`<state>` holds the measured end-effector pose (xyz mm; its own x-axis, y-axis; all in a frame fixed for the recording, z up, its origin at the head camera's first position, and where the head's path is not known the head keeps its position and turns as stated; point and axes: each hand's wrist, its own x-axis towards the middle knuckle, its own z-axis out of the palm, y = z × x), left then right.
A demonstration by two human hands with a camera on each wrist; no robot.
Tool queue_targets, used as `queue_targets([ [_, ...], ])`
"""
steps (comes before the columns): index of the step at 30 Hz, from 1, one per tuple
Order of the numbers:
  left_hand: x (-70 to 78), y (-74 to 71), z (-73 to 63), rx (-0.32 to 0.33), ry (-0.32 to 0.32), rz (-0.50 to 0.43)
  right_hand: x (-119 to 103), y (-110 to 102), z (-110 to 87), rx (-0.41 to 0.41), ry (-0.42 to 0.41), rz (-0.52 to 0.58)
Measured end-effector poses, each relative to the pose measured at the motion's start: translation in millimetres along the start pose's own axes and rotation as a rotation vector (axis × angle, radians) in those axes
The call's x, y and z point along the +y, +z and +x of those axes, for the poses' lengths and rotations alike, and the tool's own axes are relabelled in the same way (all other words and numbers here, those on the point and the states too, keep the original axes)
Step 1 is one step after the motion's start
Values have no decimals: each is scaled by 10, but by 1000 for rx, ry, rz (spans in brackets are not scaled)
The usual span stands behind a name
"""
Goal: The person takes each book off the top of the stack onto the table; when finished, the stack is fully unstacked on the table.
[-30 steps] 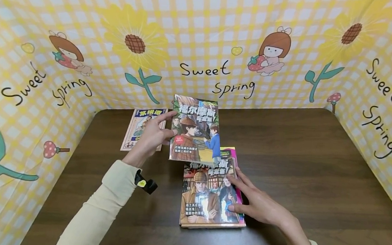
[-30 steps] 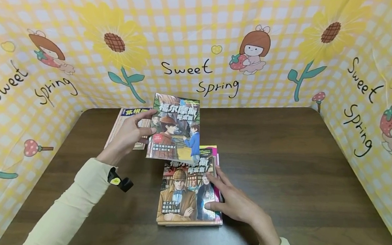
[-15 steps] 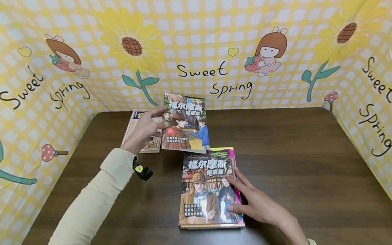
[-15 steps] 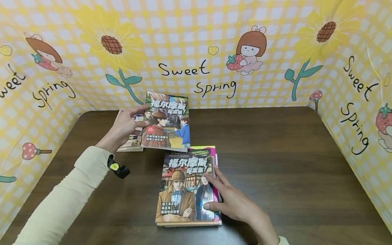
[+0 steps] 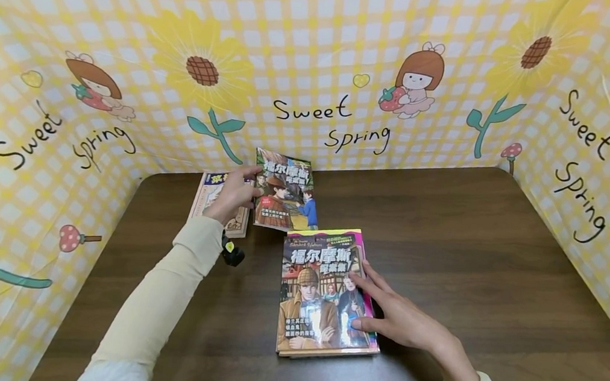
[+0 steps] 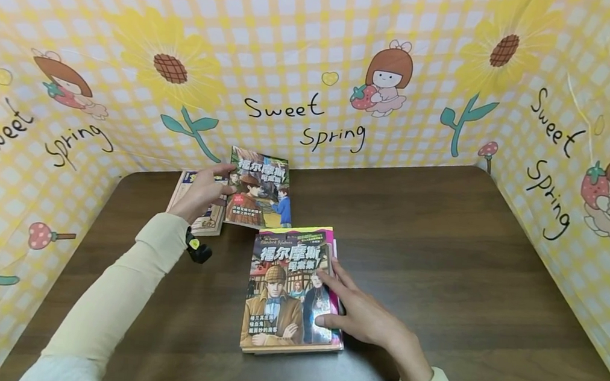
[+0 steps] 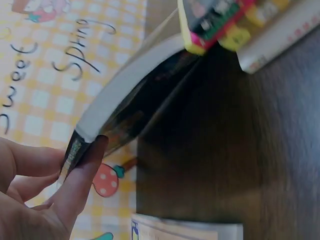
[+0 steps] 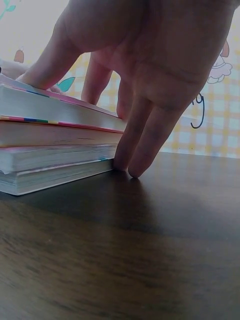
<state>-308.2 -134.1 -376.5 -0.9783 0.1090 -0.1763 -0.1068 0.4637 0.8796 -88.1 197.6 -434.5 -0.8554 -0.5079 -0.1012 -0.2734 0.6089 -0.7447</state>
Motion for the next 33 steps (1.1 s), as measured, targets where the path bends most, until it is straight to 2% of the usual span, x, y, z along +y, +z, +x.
queue_targets([
  [5,-114,21,118,-9,-18,66,0,-1,-3,0,4,-2],
  [11,-254,35,201,-33,-53,127,-11,-4,1,1,33,7],
  [16,-337,46,260,-49,-65,136,-18,-12,-1,-7,33,1],
  [22,-390,80,331,-80,-36,169,-26,-20,-3,-1,25,5],
  [30,-427,131,361,-115,-48,228,-34,-19,-4,1,25,-2],
  [33,-416,157,358,-116,-38,278,-34,-19,-4,-1,24,-2],
])
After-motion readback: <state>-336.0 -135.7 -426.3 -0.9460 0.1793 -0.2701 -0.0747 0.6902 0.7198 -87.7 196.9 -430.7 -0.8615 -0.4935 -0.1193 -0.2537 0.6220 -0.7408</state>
